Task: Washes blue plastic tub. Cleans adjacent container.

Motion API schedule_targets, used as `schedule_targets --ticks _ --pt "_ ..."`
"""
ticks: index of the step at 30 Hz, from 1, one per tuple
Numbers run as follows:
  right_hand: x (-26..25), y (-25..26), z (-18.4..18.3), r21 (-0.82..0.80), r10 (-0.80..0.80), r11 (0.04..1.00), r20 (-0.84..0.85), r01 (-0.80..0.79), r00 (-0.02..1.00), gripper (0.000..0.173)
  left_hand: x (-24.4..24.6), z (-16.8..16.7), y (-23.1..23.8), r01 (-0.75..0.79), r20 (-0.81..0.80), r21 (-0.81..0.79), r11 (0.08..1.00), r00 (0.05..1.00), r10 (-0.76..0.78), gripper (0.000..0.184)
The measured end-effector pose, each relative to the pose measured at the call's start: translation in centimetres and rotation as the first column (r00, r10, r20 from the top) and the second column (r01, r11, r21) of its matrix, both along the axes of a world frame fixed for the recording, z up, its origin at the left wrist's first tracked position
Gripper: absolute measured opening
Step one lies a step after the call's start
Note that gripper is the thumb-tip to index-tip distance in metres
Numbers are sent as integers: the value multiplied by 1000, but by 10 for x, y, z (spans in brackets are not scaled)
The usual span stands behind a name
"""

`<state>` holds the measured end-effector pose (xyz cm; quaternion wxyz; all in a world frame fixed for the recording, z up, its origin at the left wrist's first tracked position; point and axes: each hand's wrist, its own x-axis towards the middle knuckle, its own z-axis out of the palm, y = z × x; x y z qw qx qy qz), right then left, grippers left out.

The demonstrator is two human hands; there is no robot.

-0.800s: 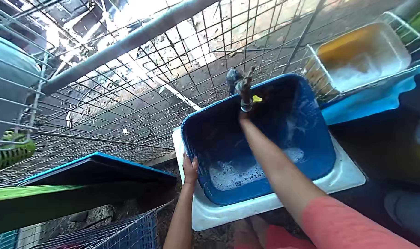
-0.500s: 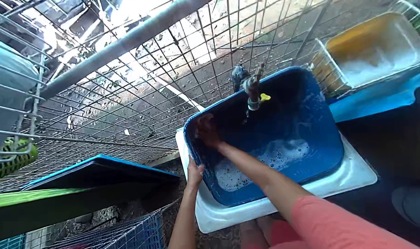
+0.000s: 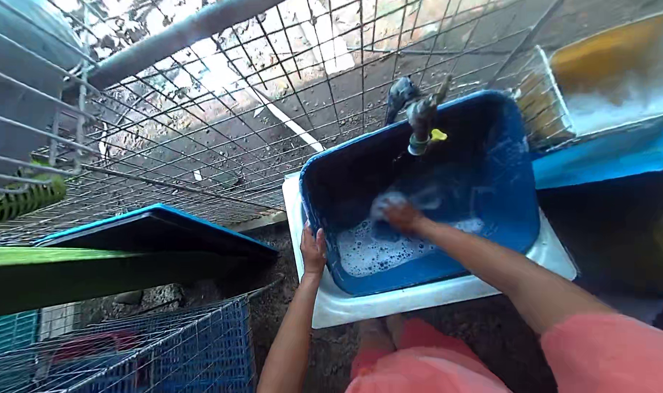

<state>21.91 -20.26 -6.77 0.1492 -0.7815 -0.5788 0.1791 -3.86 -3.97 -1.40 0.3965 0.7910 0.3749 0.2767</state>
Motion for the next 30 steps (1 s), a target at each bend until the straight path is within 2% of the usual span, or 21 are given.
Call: schedule_targets --ticks 1,2,4,6,8,9,10,11,13,15,16,17,19,21,23,26,28,30 --pt "-11 21 4 25 72 997 -30 -71 997 39 -4 -3 -6 -2 -3 41 999 1000 2 46" --pt "-19 48 13 51 58 997 -55 -55 997 41 -8 -5 -12 -5 -9 55 998 1000 5 45" --pt "-35 110 30 128 -95 986 -121 110 988 52 -13 -7 -24 -23 -9 30 999 1000 24 45" --pt "-62 159 31 305 -205 915 -215 265 955 63 -12 -5 -31 -59 23 -64 996 998 60 47" --pt "-100 177 20 479 -196 789 -398 385 896 59 -9 -7 -33 -92 57 -137 986 993 101 50" --pt "-117 171 18 488 -159 760 -501 429 851 56 -9 -9 -33 -104 68 -157 982 991 116 51" --pt "-127 155 17 436 -123 796 -562 420 818 54 -9 -11 -34 -116 74 -168 979 989 130 51" --pt "-132 134 14 359 -92 868 -561 342 823 54 -11 -13 -35 -129 72 -177 976 987 144 52" --pt "-131 91 5 179 22 981 -461 69 887 52 -12 -9 -38 -154 57 -208 966 984 169 51" --pt "-115 79 16 44 135 991 -355 -128 925 53 -9 -5 -40 -164 67 -211 964 981 182 50" --pt "-104 90 25 25 131 991 -314 -130 940 53 -8 -5 -41 -164 74 -210 964 980 183 49" --pt "-94 109 33 50 76 997 -288 -64 955 53 -7 -6 -42 -161 81 -209 965 980 181 48" --pt "-84 155 39 218 -90 964 -276 154 957 55 -6 -10 -39 -148 90 -220 964 981 171 49" --pt "-96 166 33 262 -182 928 -301 265 936 56 -9 -12 -37 -148 80 -240 959 982 171 48" --pt "-116 129 18 163 -97 975 -308 153 946 58 -11 -13 -37 -143 91 -247 958 981 170 48" --pt "-110 84 0 55 148 989 -209 -139 967 55 -9 -12 -38 -139 115 -267 953 978 175 46" --pt "-90 105 23 41 166 986 -189 -161 968 57 -11 -11 -40 -149 118 -281 948 975 188 46" --pt "-57 145 39 218 86 975 -191 -43 978 59 -11 -11 -41 -153 123 -284 947 973 194 47"
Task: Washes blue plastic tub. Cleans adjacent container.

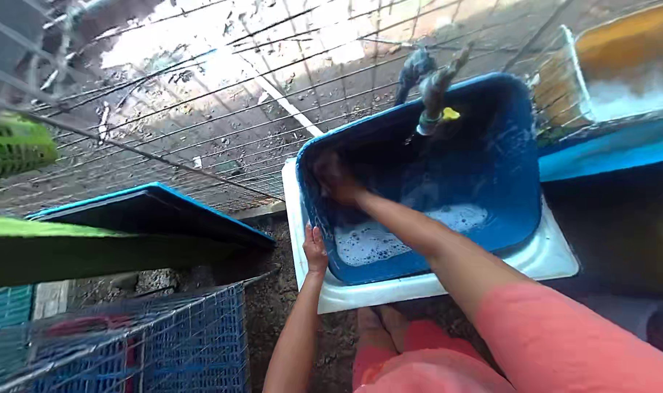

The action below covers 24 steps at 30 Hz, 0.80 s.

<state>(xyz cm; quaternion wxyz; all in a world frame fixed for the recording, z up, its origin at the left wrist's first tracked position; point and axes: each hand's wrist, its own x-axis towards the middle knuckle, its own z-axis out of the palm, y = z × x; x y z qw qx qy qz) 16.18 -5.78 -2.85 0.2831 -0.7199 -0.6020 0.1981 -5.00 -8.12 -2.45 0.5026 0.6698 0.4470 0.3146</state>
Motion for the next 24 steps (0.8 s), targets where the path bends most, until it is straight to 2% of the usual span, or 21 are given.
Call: schedule_targets --ticks 2,3,5,7,8,9,11,12,15,18,20,22,24 --pt "45 12 -1 79 60 994 147 -73 987 60 -1 2 -1 -1 -24 7 1000 1000 1 46" --pt "67 3 -1 76 97 990 222 -117 970 61 -2 3 -1 -1 -61 18 1000 998 2 46" --pt "118 -35 10 31 80 995 292 -94 953 58 -1 1 -1 -8 -141 16 1000 990 10 49" --pt "164 -82 33 -25 -51 998 168 56 984 49 1 -2 -3 -23 -173 17 1000 985 25 50" --pt "184 -106 42 -11 -204 979 92 206 975 42 1 -3 -3 -29 -176 23 999 984 33 50" --pt "202 -130 50 5 -287 957 128 289 949 42 1 -4 -3 -36 -162 30 999 986 40 49" --pt "239 -173 46 44 -315 944 416 328 853 55 3 -4 -1 -46 -116 46 998 992 51 49" --pt "246 -187 44 13 -327 929 500 371 802 60 5 -2 0 -39 -112 52 998 993 45 49" --pt "200 -234 43 -268 -338 793 554 547 761 64 5 2 -4 -29 -139 70 997 990 38 50" --pt "140 -289 19 -437 -277 727 520 530 808 54 7 0 -2 -51 -147 119 992 987 69 47" --pt "101 -315 7 -546 -321 620 478 563 818 55 8 0 -3 -57 -179 101 993 981 74 45" --pt "66 -309 11 -702 -395 450 397 551 828 52 5 -1 -4 -65 -203 86 994 976 81 39" --pt "30 -287 24 -808 -434 356 302 470 849 53 -2 -3 -5 -36 -209 64 997 977 49 36"
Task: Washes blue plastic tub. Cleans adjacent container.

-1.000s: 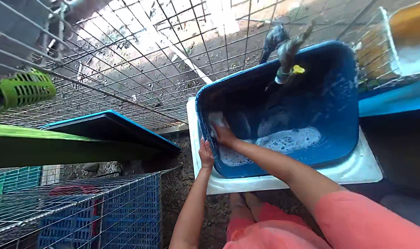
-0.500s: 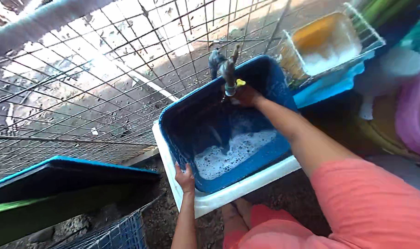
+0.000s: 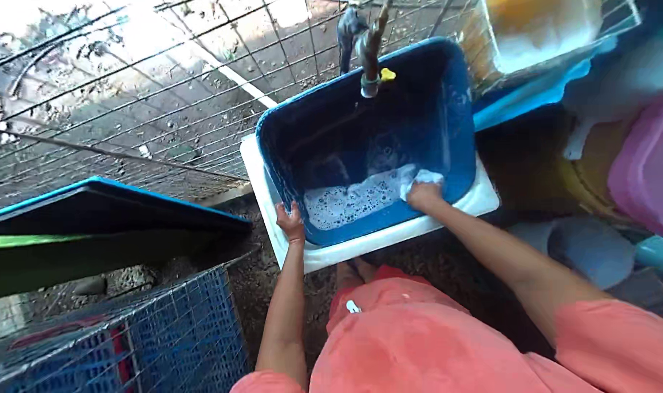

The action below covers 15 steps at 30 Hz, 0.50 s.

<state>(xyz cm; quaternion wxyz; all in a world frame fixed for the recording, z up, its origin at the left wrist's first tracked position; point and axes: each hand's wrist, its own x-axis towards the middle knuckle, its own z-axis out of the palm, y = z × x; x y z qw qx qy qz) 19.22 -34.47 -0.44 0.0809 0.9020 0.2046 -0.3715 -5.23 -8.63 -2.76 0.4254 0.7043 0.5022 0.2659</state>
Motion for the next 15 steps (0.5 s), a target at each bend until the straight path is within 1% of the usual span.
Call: schedule_targets --ticks 1,3,5,6,7,8,9,10,11,12,13,14,15 --pt "-21 14 10 -4 -7 1000 -64 7 998 54 -4 -1 -2 34 -16 -12 999 999 -34 38" --pt "-67 52 30 16 35 999 -170 -32 985 59 -12 -2 -10 104 -82 -9 995 991 -104 46" --pt "-115 87 36 87 143 988 -252 -125 957 60 -18 -7 -14 129 -80 18 991 989 -127 48" --pt "-137 103 33 152 200 975 -292 -161 935 60 -21 -8 -16 129 -44 -18 992 991 -129 49" --pt "-157 117 29 230 247 957 -329 -176 912 57 -24 -8 -18 122 11 -91 988 993 -121 50" --pt "-174 131 25 320 264 936 -362 -147 894 54 -25 -6 -19 107 88 -189 976 992 -92 50" --pt "-188 146 22 416 233 908 -402 -50 886 53 -27 -5 -19 88 170 -309 947 985 -36 51" --pt "-199 162 18 506 140 853 -455 126 879 52 -28 -3 -19 61 246 -446 893 968 56 50" --pt "-206 178 11 574 17 750 -515 330 857 51 -27 -2 -20 25 306 -557 830 936 177 45" --pt "-209 192 2 614 -81 618 -572 492 816 52 -26 0 -21 14 345 -644 765 898 274 43" --pt "-209 203 -7 642 -121 506 -608 576 784 55 -27 1 -21 43 386 -697 716 864 324 43" --pt "-209 208 -15 683 -108 438 -606 585 788 57 -29 1 -21 80 431 -722 687 829 357 42" --pt "-210 207 -20 726 -66 427 -569 539 819 60 -31 1 -21 112 466 -731 673 802 373 38"
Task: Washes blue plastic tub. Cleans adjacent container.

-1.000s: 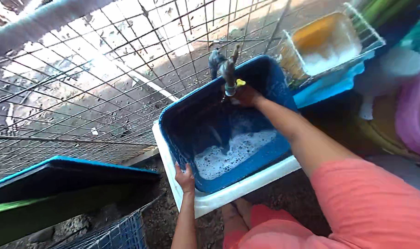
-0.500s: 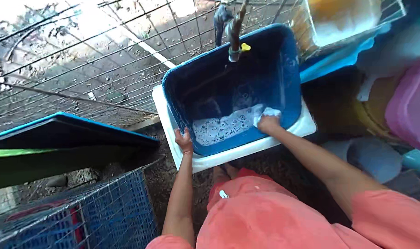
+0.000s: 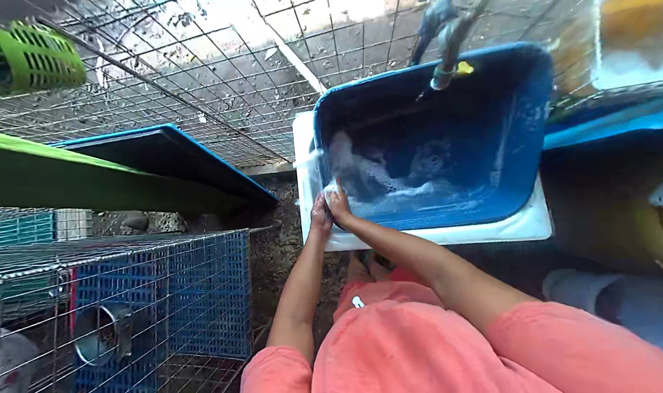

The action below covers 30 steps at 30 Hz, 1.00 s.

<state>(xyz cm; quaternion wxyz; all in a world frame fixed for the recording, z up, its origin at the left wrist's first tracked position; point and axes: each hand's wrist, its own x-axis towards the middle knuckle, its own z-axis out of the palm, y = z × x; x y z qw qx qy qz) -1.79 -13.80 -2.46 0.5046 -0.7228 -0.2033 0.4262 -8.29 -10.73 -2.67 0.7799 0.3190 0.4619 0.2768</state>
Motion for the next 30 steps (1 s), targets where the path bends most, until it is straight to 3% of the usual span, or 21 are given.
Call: schedule_targets --ticks 1,3,5,7,9,12,14,16,18,20,23,26,28,30 --pt "-2 -8 -1 -21 84 996 65 -83 994 65 -3 -1 0 5 22 -12 1000 1000 -5 35" --pt "-4 -32 10 -229 357 920 150 -318 922 73 -10 -1 3 60 26 -47 997 998 -58 38" --pt "4 -48 30 -433 612 743 132 -510 780 72 -6 3 6 79 37 -103 992 996 -76 33" --pt "11 -54 37 -502 746 611 107 -612 657 71 -9 7 11 131 49 -101 986 991 -127 36" --pt "16 -46 38 -462 728 646 135 -608 672 70 -7 12 24 231 -19 3 973 973 -231 41" --pt "8 -21 35 -241 455 883 222 -403 863 76 4 31 57 417 -186 175 892 904 -386 48" --pt "8 -14 42 -179 397 915 239 -362 886 78 16 59 74 476 -237 206 855 872 -428 46" --pt "21 -27 43 -243 573 818 263 -522 776 73 15 60 78 485 -259 231 844 866 -426 47" --pt "49 -51 35 -332 763 647 274 -687 586 62 9 45 73 452 -291 248 857 878 -379 53" --pt "92 -87 22 -360 837 547 261 -756 481 53 12 28 68 414 -281 249 876 896 -343 52" --pt "166 -164 9 -389 823 565 200 -728 532 45 13 11 60 378 -228 243 893 917 -326 47" --pt "219 -217 17 -577 786 559 141 -595 602 46 17 6 48 263 -181 286 921 959 -217 40" --pt "212 -215 22 -687 792 493 100 -534 602 47 16 4 38 225 -194 284 932 965 -174 46" --pt "173 -181 28 -719 799 456 71 -524 598 49 21 -1 37 185 -176 266 946 974 -141 45"
